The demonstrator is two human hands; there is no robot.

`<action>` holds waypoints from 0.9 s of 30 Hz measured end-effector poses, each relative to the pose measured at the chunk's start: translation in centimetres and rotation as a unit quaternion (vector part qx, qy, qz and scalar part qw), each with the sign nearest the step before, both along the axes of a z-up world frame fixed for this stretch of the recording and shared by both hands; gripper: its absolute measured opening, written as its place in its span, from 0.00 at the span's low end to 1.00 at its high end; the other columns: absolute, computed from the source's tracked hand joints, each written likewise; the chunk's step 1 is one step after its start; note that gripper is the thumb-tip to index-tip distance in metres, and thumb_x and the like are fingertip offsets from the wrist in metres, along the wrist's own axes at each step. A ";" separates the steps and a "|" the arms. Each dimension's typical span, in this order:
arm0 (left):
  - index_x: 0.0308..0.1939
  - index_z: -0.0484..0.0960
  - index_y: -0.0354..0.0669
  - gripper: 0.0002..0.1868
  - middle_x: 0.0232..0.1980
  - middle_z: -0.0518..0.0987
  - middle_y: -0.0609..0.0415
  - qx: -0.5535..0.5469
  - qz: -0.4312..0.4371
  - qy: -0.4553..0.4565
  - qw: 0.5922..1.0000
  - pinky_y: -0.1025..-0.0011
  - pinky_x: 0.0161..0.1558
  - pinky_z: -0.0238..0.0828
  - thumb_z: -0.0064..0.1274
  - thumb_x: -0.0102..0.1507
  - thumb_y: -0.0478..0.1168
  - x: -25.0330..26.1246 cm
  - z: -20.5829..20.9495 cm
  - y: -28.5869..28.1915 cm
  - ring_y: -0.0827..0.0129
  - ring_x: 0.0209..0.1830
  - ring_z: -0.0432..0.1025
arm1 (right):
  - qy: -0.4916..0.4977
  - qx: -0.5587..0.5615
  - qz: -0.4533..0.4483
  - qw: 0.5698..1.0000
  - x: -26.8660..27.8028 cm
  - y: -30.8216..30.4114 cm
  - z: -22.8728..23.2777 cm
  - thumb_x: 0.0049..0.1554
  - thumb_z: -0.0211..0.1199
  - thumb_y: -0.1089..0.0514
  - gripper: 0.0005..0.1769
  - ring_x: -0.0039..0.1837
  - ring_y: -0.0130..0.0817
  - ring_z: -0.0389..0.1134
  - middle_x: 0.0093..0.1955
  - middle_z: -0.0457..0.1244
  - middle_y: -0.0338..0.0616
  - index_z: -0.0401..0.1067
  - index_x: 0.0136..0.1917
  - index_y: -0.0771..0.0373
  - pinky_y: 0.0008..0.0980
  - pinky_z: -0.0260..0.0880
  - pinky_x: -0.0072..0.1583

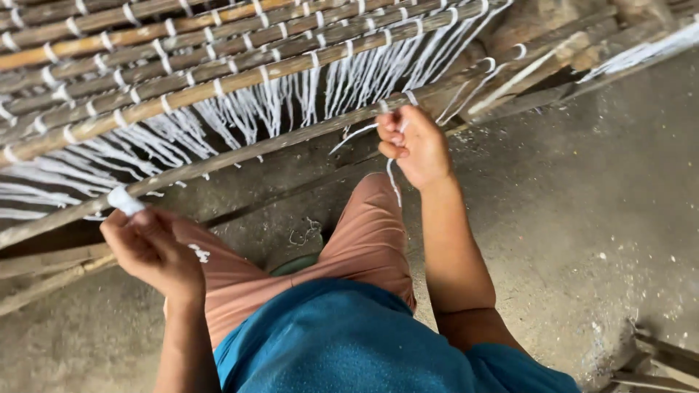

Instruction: Tying individual white threads onto a horizontal wooden pole of a frame, likely for candle wick preparation.

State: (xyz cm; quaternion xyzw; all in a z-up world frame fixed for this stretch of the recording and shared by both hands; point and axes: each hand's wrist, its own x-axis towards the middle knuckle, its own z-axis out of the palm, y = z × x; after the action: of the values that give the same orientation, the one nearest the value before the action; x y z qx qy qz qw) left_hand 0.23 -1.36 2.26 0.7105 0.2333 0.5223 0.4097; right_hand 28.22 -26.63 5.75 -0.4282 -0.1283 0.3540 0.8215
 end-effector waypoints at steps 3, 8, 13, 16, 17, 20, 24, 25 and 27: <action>0.47 0.60 0.39 0.13 0.34 0.67 0.48 0.000 -0.028 -0.031 0.999 0.71 0.38 0.57 0.35 0.83 0.43 0.4 -0.3 0.2 0.69 0.31 0.59 | -0.028 -0.012 -0.035 0.999 1.9 -2.4 0.6 0.63 0.51 0.53 0.10 0.36 0.20 0.49 0.40 0.58 0.35 0.64 0.41 0.57 0.19 0.45 0.32; 0.47 0.59 0.38 0.13 0.32 0.67 0.47 0.020 -0.021 -0.023 0.999 0.71 0.36 0.56 0.35 0.83 0.42 0.4 -0.7 0.8 0.69 0.29 0.59 | 0.027 0.013 -0.060 0.998 3.9 -3.3 -0.2 0.62 0.53 0.51 0.10 0.36 0.23 0.50 0.42 0.61 0.41 0.66 0.40 0.55 0.18 0.43 0.32; 0.46 0.60 0.39 0.12 0.34 0.69 0.48 0.028 -0.021 -0.016 0.999 0.70 0.38 0.55 0.35 0.83 0.41 0.2 -0.8 1.1 0.69 0.31 0.60 | 0.007 -0.038 -0.088 0.995 4.8 -2.5 -1.0 0.60 0.42 0.46 0.19 0.37 0.24 0.48 0.38 0.54 0.40 0.69 0.50 0.59 0.20 0.40 0.34; 0.46 0.61 0.40 0.12 0.35 0.69 0.48 0.011 -0.025 -0.022 0.999 0.71 0.37 0.58 0.36 0.83 0.41 0.1 -1.0 1.0 0.68 0.32 0.62 | -0.031 -0.036 -0.164 0.985 3.1 -0.9 -2.9 0.62 0.51 0.46 0.17 0.32 0.23 0.52 0.32 0.60 0.39 0.59 0.33 0.50 0.22 0.45 0.31; 0.46 0.61 0.40 0.12 0.35 0.69 0.48 0.010 -0.021 -0.023 0.999 0.71 0.37 0.58 0.36 0.83 0.41 0.2 -1.2 1.1 0.68 0.32 0.62 | -0.033 -0.037 -0.160 0.986 2.4 -0.4 -3.9 0.62 0.51 0.46 0.17 0.32 0.23 0.52 0.32 0.60 0.39 0.59 0.33 0.50 0.22 0.45 0.31; 0.48 0.63 0.40 0.09 0.35 0.70 0.49 0.002 -0.026 -0.046 0.999 0.72 0.38 0.58 0.38 0.82 0.40 0.4 -1.5 1.1 0.69 0.33 0.62 | -0.159 -0.073 -0.170 0.970 0.0 1.1 -8.1 0.59 0.45 0.23 0.34 0.30 0.16 0.44 0.33 0.53 0.27 0.66 0.42 0.55 0.19 0.42 0.31; 0.54 0.64 0.42 0.12 0.39 0.73 0.42 -0.069 0.036 0.096 0.992 0.56 0.41 0.64 0.37 0.81 0.47 -0.8 -1.6 0.6 0.57 0.34 0.67 | -0.185 -0.221 -0.195 0.938 -2.7 3.1 -19.7 0.65 0.47 0.31 0.28 0.28 0.16 0.47 0.29 0.49 0.26 0.65 0.41 0.55 0.18 0.45 0.30; 0.63 0.65 0.45 0.18 0.43 0.77 0.34 -0.159 0.057 0.191 0.967 0.44 0.46 0.71 0.36 0.80 0.54 -1.9 -1.9 1.0 0.45 0.36 0.72 | -0.148 -0.265 -0.173 0.937 -3.7 4.3 -23.6 0.69 0.50 0.37 0.24 0.28 0.16 0.50 0.29 0.48 0.27 0.65 0.44 0.58 0.14 0.49 0.30; 0.58 0.68 0.46 0.17 0.41 0.79 0.39 -0.178 0.040 0.211 0.960 0.46 0.47 0.73 0.34 0.78 0.53 -2.7 4.6 -0.7 0.46 0.40 0.76 | -0.134 -0.348 -0.070 0.925 -5.7 5.3 -31.2 0.63 0.60 0.35 0.22 0.29 0.23 0.55 0.31 0.53 0.33 0.69 0.47 0.55 0.20 0.56 0.27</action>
State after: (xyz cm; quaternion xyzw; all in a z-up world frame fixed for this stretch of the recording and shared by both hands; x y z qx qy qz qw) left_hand -2.42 -2.08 6.91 0.7100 0.4322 0.3265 0.4499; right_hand 22.57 -21.32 -25.47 -0.7386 -0.0760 0.2576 0.6184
